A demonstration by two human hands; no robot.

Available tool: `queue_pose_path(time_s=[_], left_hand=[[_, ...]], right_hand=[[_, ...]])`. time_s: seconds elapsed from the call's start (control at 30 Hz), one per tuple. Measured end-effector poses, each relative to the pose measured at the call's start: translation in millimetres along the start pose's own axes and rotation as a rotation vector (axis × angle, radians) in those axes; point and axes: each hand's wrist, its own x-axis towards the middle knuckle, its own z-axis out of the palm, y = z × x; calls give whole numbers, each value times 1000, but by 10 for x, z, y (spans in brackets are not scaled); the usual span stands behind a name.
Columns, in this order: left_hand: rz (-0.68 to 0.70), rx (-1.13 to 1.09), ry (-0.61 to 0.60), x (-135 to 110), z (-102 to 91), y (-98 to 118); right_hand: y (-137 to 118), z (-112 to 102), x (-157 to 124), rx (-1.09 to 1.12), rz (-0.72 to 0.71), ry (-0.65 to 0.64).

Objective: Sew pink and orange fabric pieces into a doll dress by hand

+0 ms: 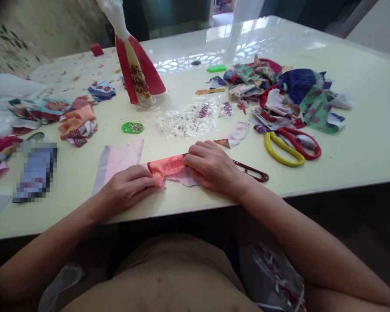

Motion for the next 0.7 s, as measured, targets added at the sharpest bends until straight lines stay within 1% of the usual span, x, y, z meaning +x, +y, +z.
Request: queue_pose_path(time_s=[0.27,0.5,0.7], left_hand=[[25,-6,-8,-14,-5,4],[23,5,-49,-5,-14,7],[17,13,-60,-10,9,7]], right_hand=[[-18,5,4,-42,-8,11],[-15,3,-7,-57,4,-10],[-20,1,-4,-69,-5,-12]])
